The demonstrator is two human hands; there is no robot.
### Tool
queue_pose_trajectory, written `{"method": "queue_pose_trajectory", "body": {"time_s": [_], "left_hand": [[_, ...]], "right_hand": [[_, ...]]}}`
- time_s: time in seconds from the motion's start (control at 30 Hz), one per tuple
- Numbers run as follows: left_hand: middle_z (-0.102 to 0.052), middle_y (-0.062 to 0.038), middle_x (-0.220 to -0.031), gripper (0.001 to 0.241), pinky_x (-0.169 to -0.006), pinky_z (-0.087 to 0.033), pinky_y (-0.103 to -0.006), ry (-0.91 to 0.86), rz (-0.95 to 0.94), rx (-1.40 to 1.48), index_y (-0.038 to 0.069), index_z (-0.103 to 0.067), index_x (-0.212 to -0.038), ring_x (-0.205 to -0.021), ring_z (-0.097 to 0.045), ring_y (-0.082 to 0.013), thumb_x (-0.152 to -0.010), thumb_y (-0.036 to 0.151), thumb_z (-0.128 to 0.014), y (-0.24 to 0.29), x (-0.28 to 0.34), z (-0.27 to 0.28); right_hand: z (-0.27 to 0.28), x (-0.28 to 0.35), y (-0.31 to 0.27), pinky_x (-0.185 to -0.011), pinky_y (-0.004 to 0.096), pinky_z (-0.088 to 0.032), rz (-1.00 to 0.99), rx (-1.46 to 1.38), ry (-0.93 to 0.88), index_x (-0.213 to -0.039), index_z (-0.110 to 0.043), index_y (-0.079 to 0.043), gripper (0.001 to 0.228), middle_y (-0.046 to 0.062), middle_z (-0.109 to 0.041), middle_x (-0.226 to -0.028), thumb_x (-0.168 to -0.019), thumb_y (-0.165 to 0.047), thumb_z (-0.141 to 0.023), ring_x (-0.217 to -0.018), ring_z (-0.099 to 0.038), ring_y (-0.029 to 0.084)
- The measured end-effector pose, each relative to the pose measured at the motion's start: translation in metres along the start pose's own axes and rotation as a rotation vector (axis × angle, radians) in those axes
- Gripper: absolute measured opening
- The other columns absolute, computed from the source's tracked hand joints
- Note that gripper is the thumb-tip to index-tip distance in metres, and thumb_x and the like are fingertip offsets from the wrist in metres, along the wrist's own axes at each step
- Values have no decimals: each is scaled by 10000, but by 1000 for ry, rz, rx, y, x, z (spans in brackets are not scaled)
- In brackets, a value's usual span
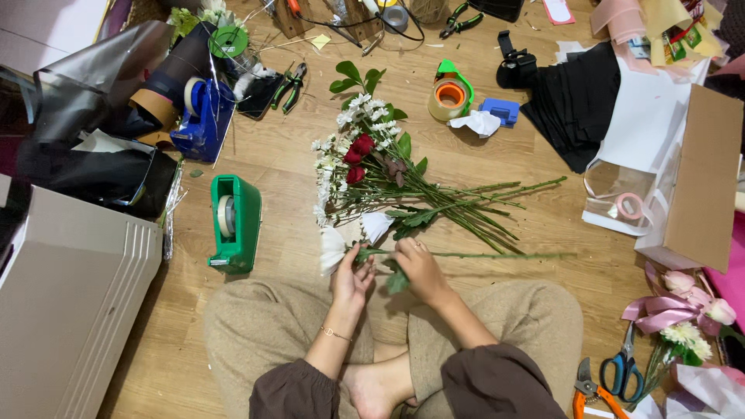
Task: The person assembles a floral bouquet by hand while sitting on the floor, picking up and positioning individual white chrysanthemums, red roses, and greenery, and using white floral tape to secure the stems together.
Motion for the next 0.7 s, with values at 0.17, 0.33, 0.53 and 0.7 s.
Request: {"method": "queue_pose_trajectory", "body": {"time_s": [0.17,0.33,0.53,0.7], "left_hand": [[-683,-93,-1176,370,-890,-566,-390,26,-41,44,92,-685,-1172,-955,-730,-249,-882,274,-825,12,-18,13],[-705,-118,-1194,398,-935,-565,-390,11,-56,6,56,-689,-1182,-967,-752,-270,-887,294,-810,11,14,-9],[-686,-105,-1238,402,-1024,-533,-398,-12,-36,34,34,-661,-1216,-1014,-750,-263,-923,283,-779,-9,8,-20],[-531,-231,-1371,594,-1128,-412,-501,-127,-44,100,-40,-584,-1360,-1265,-581,-420,-895,258,-803,7,67,-64]], "right_hand": [[95,-30,54,-899,500,-486,-756,-504,52,-1131,-647,54,231,262,-658,-975,-966,-58,-530,-985,-652,431],[138,-58,183,-886,547,-508,-1016,-80,64,-1162,-750,-41,317,235,-742,-1006,-909,-232,-740,-1098,-684,432],[129,-80,81,-1104,708,-309,-892,-103,-371,-1582,-294,27,976,404,-450,-1454,-852,-375,-803,-1339,-430,618],[27,28,69,-938,393,-576,-561,80,-658,-1114,-744,-145,279,102,-759,-1025,-904,-313,-669,-1062,-721,310]]}}
Point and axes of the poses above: each hand's wrist, its own x-axis away from the middle knuckle, its own z-axis out of the back of the hand, y = z × x, the point moved 7 cm from there along -x, towards the middle knuckle
